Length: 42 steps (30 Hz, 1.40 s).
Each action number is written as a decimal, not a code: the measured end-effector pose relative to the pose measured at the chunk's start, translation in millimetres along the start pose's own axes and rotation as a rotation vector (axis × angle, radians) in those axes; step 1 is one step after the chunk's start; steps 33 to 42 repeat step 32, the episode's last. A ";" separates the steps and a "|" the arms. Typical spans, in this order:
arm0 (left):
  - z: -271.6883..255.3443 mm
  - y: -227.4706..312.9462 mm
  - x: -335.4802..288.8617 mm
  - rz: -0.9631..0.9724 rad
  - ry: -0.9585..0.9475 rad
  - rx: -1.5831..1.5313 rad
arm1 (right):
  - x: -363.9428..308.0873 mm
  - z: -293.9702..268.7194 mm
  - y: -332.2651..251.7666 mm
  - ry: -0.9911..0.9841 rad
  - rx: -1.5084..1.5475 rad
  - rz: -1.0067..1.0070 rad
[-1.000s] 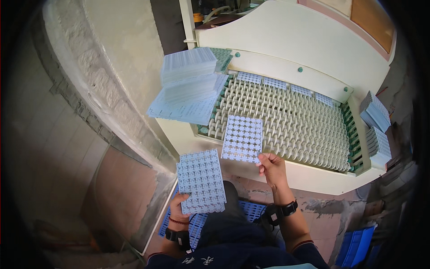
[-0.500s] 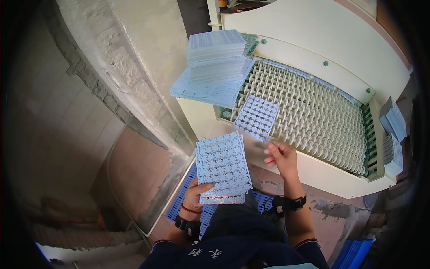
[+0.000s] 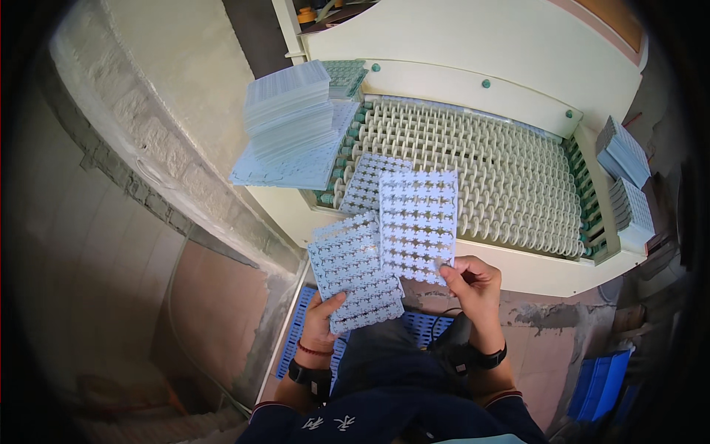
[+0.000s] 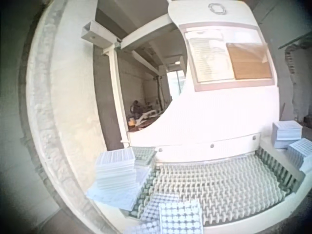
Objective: The recorder is placing plastic grids onto a testing or assembly machine in a workshop.
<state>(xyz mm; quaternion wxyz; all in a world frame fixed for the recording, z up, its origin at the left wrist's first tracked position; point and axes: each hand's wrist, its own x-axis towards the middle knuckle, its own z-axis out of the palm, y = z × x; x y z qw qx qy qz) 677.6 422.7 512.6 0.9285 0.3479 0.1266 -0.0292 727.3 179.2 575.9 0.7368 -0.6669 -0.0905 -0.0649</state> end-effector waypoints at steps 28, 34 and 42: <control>7.0 -12.7 4.5 0.128 -0.008 -0.123 | -26.9 56.8 -4.3 -0.377 -0.978 -0.969; 6.5 -12.2 5.5 0.119 -0.041 -0.166 | -25.1 55.7 -7.4 -0.368 -0.982 -0.982; 6.5 -12.2 5.5 0.119 -0.041 -0.166 | -25.1 55.7 -7.4 -0.368 -0.982 -0.982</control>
